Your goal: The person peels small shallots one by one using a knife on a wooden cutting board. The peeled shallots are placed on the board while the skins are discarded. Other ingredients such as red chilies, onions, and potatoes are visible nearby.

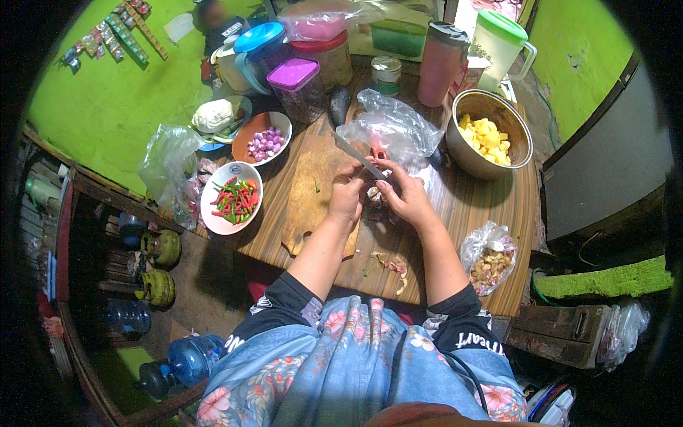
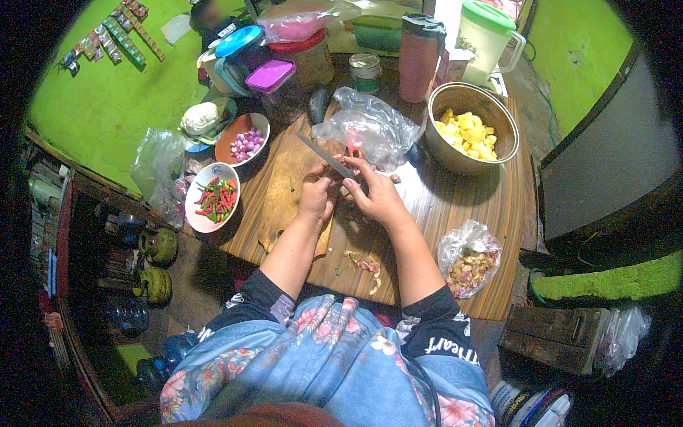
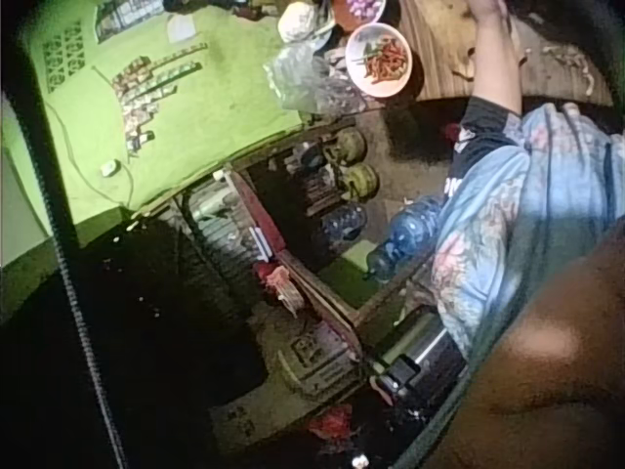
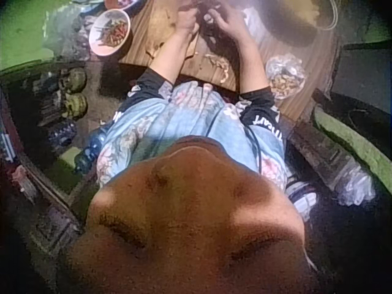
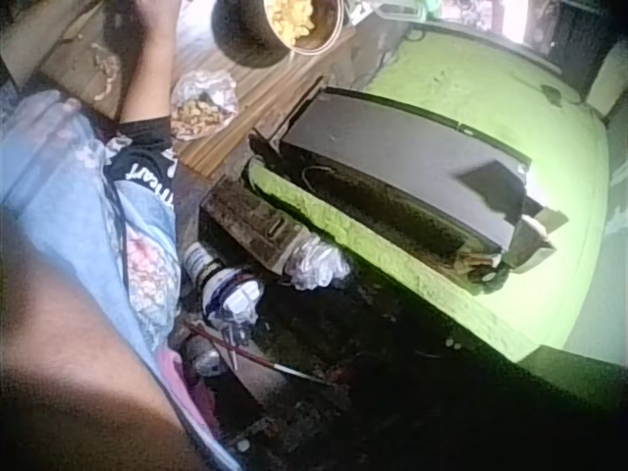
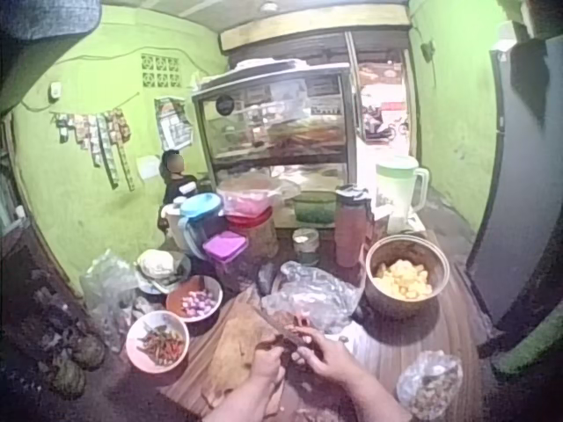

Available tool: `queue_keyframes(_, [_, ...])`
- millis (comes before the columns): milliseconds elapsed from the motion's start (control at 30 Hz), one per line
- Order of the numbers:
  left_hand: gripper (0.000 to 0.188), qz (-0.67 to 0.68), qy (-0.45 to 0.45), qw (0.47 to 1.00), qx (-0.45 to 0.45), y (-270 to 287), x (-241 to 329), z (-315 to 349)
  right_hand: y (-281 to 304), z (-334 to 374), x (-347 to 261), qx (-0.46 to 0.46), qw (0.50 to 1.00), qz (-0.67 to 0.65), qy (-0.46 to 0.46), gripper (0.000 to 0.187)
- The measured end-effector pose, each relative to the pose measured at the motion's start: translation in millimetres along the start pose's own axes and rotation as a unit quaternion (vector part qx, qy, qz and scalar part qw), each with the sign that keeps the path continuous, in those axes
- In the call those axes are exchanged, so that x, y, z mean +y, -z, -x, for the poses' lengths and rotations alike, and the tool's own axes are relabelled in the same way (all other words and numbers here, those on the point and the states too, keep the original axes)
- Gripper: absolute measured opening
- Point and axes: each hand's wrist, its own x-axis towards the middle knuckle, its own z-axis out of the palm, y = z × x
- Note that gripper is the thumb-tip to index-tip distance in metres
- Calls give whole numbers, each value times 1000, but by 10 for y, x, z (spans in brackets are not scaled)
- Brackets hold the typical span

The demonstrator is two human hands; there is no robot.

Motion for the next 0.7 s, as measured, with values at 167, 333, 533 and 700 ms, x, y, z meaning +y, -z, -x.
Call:
queue_keyframes(167, [21, -42, -31, 999, 5, -17, -16, -2, 0, -1, 37, 3, 1000, -3, 17, 38])
queue_keyframes(333, [22, -104, -56, 993, 17, 35, -68, -8, -28, -4, 93, 6, 1000, -2, 28, 38])
queue_keyframes(533, [15, -101, -57, 993, 13, 85, -115, -26, 5, -8, 5, -4, 1000, 9, -18, 35])
queue_keyframes(700, [17, -126, -72, 988, 43, 72, -126, -18, -28, -3, 75, -10, 999, -8, -32, 35])
